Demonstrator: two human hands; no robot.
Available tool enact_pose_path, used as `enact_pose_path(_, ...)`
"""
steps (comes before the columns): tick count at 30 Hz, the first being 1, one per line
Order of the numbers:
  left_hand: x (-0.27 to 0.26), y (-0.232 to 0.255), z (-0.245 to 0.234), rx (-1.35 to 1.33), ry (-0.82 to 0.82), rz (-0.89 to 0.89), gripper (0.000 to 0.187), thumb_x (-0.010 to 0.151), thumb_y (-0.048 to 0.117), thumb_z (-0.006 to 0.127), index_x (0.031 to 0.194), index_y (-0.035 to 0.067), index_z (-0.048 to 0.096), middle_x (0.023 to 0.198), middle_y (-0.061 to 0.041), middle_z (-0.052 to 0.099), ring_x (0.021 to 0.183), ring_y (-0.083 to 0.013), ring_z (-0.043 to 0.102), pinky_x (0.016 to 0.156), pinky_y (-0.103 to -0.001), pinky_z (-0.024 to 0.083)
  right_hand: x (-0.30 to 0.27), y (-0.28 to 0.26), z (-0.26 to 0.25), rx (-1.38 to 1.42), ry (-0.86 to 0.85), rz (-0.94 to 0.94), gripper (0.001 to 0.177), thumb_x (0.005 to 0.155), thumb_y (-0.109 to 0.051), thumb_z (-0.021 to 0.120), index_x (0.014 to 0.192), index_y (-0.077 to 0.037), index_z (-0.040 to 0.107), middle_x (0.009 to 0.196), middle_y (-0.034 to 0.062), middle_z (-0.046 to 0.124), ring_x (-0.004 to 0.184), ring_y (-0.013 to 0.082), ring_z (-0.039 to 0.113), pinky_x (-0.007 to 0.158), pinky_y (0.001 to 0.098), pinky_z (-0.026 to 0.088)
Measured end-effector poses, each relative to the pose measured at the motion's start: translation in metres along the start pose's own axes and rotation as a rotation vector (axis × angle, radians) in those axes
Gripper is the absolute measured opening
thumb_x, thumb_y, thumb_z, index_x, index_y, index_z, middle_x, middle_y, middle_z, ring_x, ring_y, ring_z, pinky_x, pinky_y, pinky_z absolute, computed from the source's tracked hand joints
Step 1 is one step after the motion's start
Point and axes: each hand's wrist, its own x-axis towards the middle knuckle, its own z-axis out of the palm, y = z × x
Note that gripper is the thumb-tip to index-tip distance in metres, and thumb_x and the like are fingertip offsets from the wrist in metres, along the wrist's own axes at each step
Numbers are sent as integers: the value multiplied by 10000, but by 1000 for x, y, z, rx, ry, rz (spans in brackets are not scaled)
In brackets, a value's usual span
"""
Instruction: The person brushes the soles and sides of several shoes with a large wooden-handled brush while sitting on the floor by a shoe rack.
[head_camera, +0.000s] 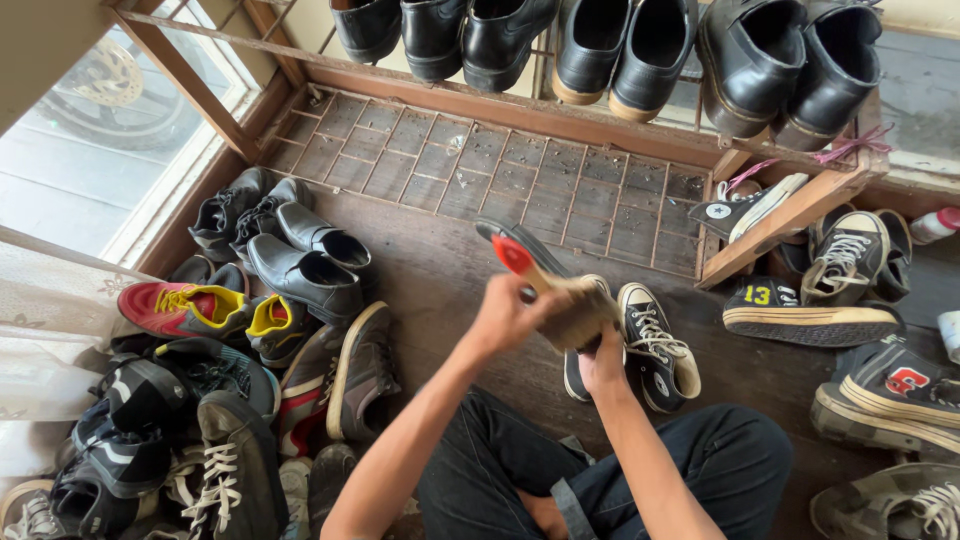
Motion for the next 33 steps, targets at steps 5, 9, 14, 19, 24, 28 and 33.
enact_pose_path(5, 29, -44, -43, 60, 403, -263, 259, 940, 252, 710, 993, 13, 793, 743, -92, 765, 597, -149, 691, 569, -303, 532, -28, -22, 23, -30, -38, 101, 452, 882, -279, 680, 1234, 4, 651, 1154, 98, 725, 1032, 225, 701, 926, 383, 568)
enact_pose_path(9, 37, -48, -67, 436, 661, 48, 231, 944, 227, 766, 1052, 23, 778, 838, -95, 756, 690, -184, 712, 636, -347, 561, -37, -25, 34, -50, -33, 44, 478, 887, -238, 734, 1276, 18, 627, 1201, 104, 700, 1070, 214, 680, 956, 353, 540)
enact_pose_path(14, 25, -14, -48, 582, 439, 210, 191, 923, 164, 754, 1079, 54, 747, 927, -99, 724, 749, -267, 701, 654, -385, 563, -34, -27, 46, -32, -48, 59, 512, 891, -261, 723, 1292, 43, 627, 1224, 106, 701, 1098, 208, 681, 962, 337, 540)
enact_pose_path(19, -2, 26, -9, 379, 123, 272, 198, 875, 193, 803, 1042, 96, 759, 976, -97, 749, 837, -274, 729, 745, -367, 586, -11, -20, 34, -64, -71, 16, 528, 917, -274, 694, 1301, 69, 575, 1206, 151, 689, 1116, 273, 675, 971, 412, 570)
enact_pose_path(24, 7, -1, -12, -14, 144, 8, 211, 916, 163, 736, 1089, 50, 777, 890, -78, 783, 761, -151, 727, 676, -293, 574, -23, -25, 18, -50, -75, 92, 572, 941, -407, 608, 1353, -16, 549, 1244, 124, 674, 1133, 247, 656, 932, 390, 561)
enact_pose_path(28, 27, -38, -45, -72, 590, -125, 227, 959, 182, 731, 1049, -21, 779, 798, -77, 766, 633, -135, 683, 551, -283, 521, -42, -38, 27, -20, -45, 220, 670, 929, -492, 572, 1375, 8, 560, 1290, 177, 659, 1146, 291, 664, 929, 399, 564)
enact_pose_path(33, 34, -55, -79, 256, 838, 94, 255, 973, 194, 747, 1136, -3, 741, 910, -85, 773, 729, -155, 754, 658, -312, 608, -47, -29, 26, 121, -72, 352, 722, 931, -540, 547, 1376, 30, 543, 1311, 234, 641, 1160, 338, 671, 924, 412, 597)
